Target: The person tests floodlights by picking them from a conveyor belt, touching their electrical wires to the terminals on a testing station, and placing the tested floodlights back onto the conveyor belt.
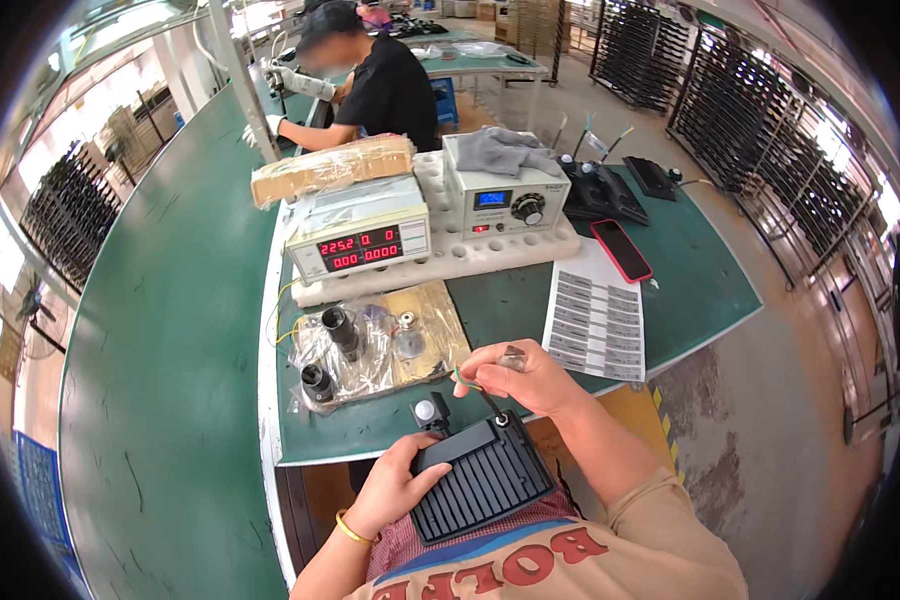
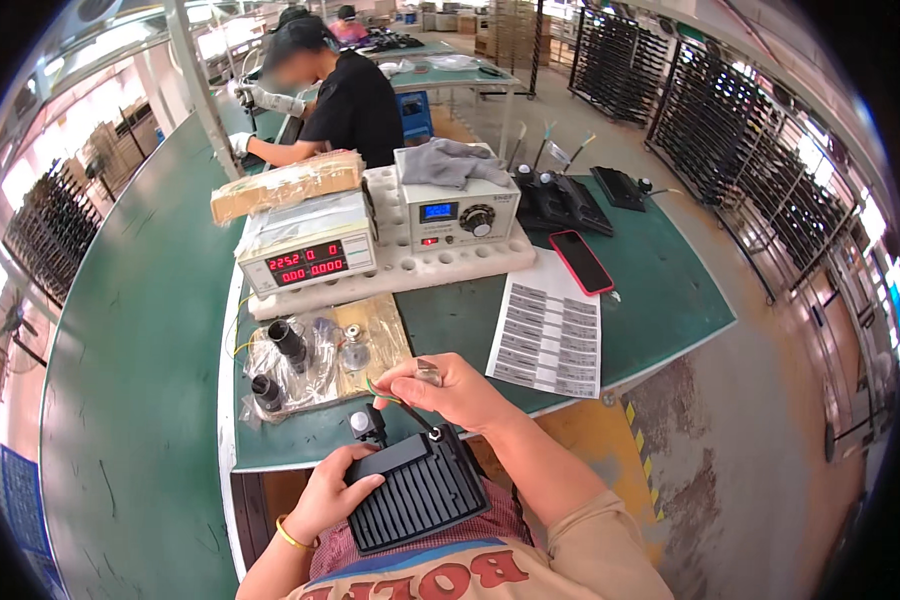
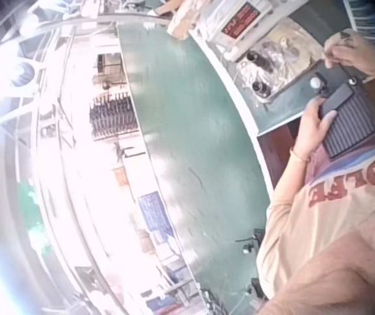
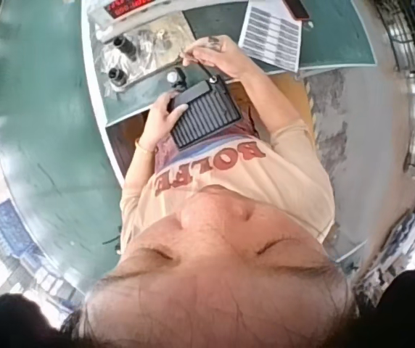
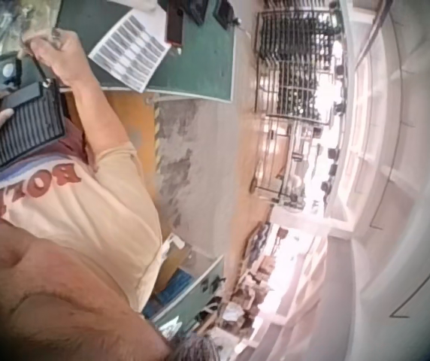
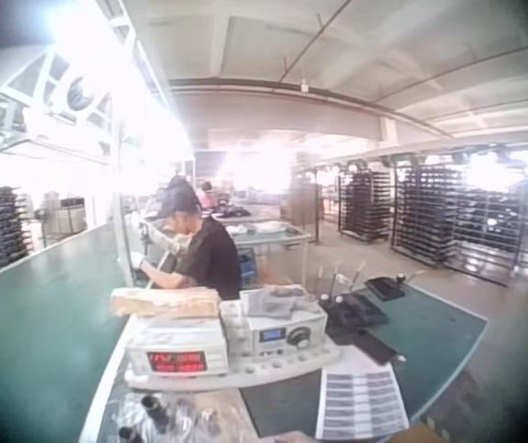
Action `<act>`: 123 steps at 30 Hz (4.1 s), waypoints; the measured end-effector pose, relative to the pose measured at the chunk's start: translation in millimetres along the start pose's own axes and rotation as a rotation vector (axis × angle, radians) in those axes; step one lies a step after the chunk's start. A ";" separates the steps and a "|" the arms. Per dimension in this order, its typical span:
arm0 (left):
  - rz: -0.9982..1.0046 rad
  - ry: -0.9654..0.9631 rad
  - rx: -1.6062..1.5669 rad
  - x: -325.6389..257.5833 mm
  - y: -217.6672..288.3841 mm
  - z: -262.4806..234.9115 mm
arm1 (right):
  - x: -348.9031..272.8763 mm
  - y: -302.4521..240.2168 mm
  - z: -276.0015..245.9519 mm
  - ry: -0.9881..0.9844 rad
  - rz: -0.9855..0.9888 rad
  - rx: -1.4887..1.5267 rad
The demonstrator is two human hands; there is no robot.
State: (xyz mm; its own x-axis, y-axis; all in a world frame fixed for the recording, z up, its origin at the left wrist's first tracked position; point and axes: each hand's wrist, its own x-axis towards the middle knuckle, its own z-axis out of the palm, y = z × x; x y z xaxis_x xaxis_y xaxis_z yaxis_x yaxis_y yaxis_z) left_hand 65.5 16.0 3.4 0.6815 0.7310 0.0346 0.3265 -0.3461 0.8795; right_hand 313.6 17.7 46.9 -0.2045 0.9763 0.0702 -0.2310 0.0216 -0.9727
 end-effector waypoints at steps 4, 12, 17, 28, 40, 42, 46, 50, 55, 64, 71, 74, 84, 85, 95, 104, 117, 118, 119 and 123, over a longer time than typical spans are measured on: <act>0.005 0.018 -0.023 0.2 -4.0 -1.1 | 3.4 1.6 -1.2 -0.016 0.002 -0.038; 0.047 -0.024 0.018 2.2 -7.2 -0.3 | 14.0 14.5 5.0 0.199 -0.025 -0.089; 0.045 -0.013 0.019 0.9 -8.7 -2.3 | 26.0 9.7 -8.7 0.293 -0.798 -1.024; 0.102 0.108 0.134 1.1 -9.8 -12.8 | 58.0 16.2 -12.1 0.214 -0.002 -0.829; 0.156 0.247 0.197 17.6 -37.8 -12.2 | 114.7 41.5 -10.3 0.167 0.329 -1.032; 0.149 0.256 0.191 17.9 -39.7 -11.5 | 122.2 40.3 -9.9 0.107 0.353 -1.116; 0.158 0.299 0.209 18.7 -41.4 -10.1 | 134.2 41.1 -9.0 0.029 0.416 -1.248; 0.144 0.315 0.198 19.1 -41.6 -8.7 | 141.4 42.4 -10.0 -0.003 0.433 -1.269; 0.142 0.325 0.186 20.1 -42.2 -9.1 | 147.2 42.5 -8.2 0.004 0.484 -1.345; 0.137 0.346 0.208 20.3 -45.5 -4.9 | 148.9 47.4 -13.3 0.001 0.487 -1.333; 0.133 0.324 0.175 21.0 -47.7 -4.8 | 150.1 54.0 -18.9 0.002 0.469 -1.365; 0.128 0.336 0.168 20.3 -46.7 -4.6 | 149.9 54.4 -19.9 -0.009 0.437 -1.339; 0.131 0.327 0.194 20.9 -46.3 -3.2 | 148.7 55.1 -22.0 -0.014 0.438 -1.337; 0.125 0.327 0.186 21.6 -45.9 -2.8 | 148.8 56.5 -23.4 -0.016 0.441 -1.344; 0.159 0.244 0.107 -0.6 -47.0 -12.3 | 99.1 6.7 4.6 0.169 0.299 -0.293; 0.042 0.448 0.291 -106.3 -29.4 -60.7 | 53.9 9.0 16.2 0.334 -0.009 0.514; -0.871 1.108 0.401 -380.8 -39.2 -75.0 | 42.0 89.4 -62.1 0.606 0.076 0.369; -0.909 1.143 0.396 -384.3 -42.5 -69.6 | 41.7 93.3 -63.0 0.594 0.117 0.388; -0.953 1.164 0.372 -386.6 -44.9 -65.5 | 41.5 95.9 -63.7 0.616 0.119 0.387; -0.965 1.152 0.358 -394.6 -46.4 -61.6 | 39.2 99.4 -65.8 0.609 0.063 0.373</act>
State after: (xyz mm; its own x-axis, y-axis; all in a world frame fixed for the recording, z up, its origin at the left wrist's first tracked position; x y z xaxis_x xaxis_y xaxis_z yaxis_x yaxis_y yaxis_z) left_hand -258.9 -220.1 -21.8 -0.6760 0.7365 0.0217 0.5801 0.5139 0.6320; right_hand 345.2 72.2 -61.6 0.3144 0.9222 -0.2252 -0.5682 -0.0072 -0.8228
